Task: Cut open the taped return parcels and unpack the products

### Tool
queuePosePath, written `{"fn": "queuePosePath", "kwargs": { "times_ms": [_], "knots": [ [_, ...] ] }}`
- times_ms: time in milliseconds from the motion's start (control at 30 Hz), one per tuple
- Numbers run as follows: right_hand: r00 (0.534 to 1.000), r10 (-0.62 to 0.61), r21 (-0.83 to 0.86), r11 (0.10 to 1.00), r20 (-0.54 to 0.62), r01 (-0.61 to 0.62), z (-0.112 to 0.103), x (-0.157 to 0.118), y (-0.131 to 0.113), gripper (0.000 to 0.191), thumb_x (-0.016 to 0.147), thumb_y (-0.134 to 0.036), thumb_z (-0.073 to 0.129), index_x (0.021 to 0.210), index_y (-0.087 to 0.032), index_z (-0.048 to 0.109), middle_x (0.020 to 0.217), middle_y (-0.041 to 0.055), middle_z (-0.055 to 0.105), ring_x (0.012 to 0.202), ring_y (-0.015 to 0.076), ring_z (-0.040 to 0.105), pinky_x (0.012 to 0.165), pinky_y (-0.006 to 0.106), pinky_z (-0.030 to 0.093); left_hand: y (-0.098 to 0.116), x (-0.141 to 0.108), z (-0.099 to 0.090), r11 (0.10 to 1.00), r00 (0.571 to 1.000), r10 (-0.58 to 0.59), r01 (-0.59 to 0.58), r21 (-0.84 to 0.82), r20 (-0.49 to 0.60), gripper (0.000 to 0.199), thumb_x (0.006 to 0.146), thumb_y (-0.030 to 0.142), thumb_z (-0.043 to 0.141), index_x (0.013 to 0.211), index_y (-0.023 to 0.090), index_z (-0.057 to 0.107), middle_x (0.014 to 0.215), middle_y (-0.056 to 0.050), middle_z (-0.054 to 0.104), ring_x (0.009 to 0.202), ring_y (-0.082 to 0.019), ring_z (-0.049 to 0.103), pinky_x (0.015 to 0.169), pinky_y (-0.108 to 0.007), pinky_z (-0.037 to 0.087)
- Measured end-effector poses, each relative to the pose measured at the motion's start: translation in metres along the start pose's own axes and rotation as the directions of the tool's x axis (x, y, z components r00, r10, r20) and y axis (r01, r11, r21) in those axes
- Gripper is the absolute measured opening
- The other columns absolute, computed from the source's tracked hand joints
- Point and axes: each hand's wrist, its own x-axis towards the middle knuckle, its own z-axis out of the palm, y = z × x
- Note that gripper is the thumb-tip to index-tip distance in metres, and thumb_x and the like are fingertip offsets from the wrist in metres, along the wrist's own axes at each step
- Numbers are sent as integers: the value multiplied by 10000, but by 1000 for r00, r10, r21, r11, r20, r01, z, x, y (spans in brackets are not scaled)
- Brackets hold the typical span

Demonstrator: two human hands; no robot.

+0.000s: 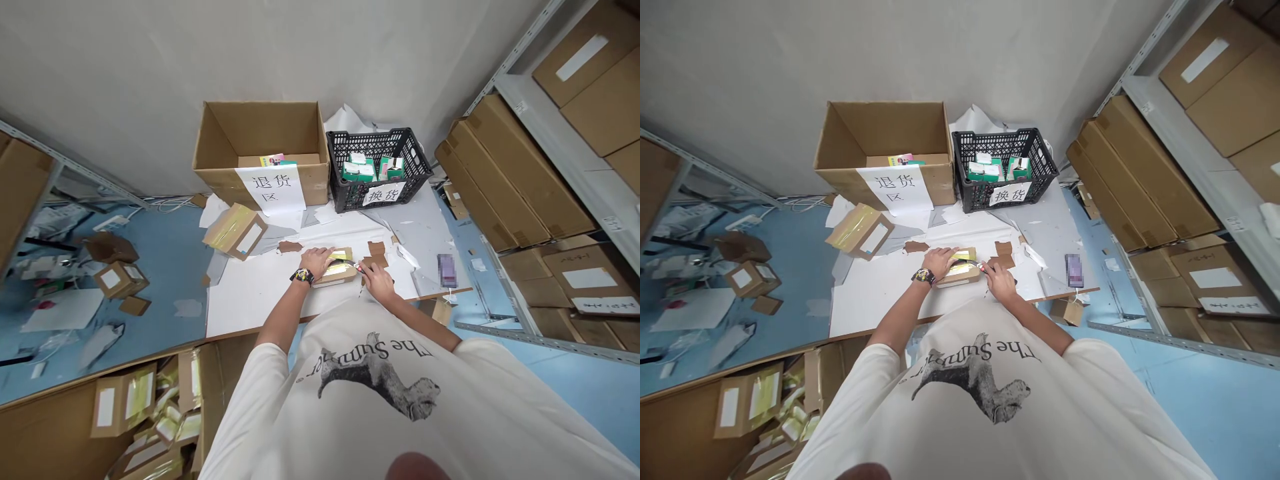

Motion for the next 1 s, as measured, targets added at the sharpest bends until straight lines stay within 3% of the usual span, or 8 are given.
{"fn": "queuePosePath", "kwargs": {
  "times_ms": [267,367,500,667,767,900,967,1000],
  "knots": [
    [995,95,87,991,37,-98,-15,17,-14,586,1220,-382,353,1791,-334,481,1460,143,690,1131,296,716,852,362,543,0,1,1,1000,999,24,-24,6,-21,564,1174,475,477,1671,259,634,1483,-146,771,1320,-354,688,1134,-491,496],
    [1000,-6,12,1000,23,5,-23,34,-7,614,1203,-353,392,1815,-327,442,1450,169,694,1197,330,676,939,398,530,-1,-1,-2,1000,998,27,-27,-2,-51,549,1177,446,474,1658,249,651,1500,-153,764,1332,-354,686,1149,-490,488],
    [979,-199,-85,976,50,203,-44,59,39,622,1161,-266,450,1779,-309,512,1456,200,700,1291,371,596,1079,459,461,0,-7,-4,996,995,92,-92,-11,-28,514,1181,430,463,1619,288,692,1468,-134,781,1323,-347,693,1149,-495,488],
    [982,151,169,977,-114,-130,-67,84,92,561,1158,-351,483,1685,-229,633,1428,229,724,1188,379,665,1024,470,523,1,-9,-6,993,994,108,-108,-42,-3,535,1165,473,484,1634,302,675,1490,-127,768,1347,-349,689,1189,-514,474],
    [939,324,639,748,-117,-179,-62,91,77,596,1141,-523,537,1627,-202,665,1244,172,787,1024,319,731,930,446,608,0,-10,-11,990,995,99,-99,-102,-11,690,1076,601,634,1695,297,603,1570,-133,723,1504,-388,601,1314,-574,386],
    [938,335,991,70,85,-114,-40,87,4,744,998,-687,718,1579,-229,644,978,53,797,808,227,745,803,402,667,15,-24,-9,937,989,1,-53,-345,-149,968,992,698,734,1777,203,458,1711,-189,603,1638,-416,488,1356,-602,383],
    [971,231,997,-59,58,-46,-33,81,-39,736,968,-710,764,1534,-249,674,1044,61,832,879,232,780,853,407,680,29,-37,-3,849,978,-82,-33,-527,-194,869,1083,661,638,1788,202,419,1640,-184,666,1521,-359,629,1254,-523,525],
    [985,173,999,-37,13,-7,-31,77,-58,697,995,-726,730,1506,-253,705,1105,74,846,955,249,797,904,424,683,36,-45,1,796,973,-131,-12,-605,-192,811,1127,639,577,1792,208,405,1566,-174,720,1413,-328,712,1170,-480,591]
  ]
}}
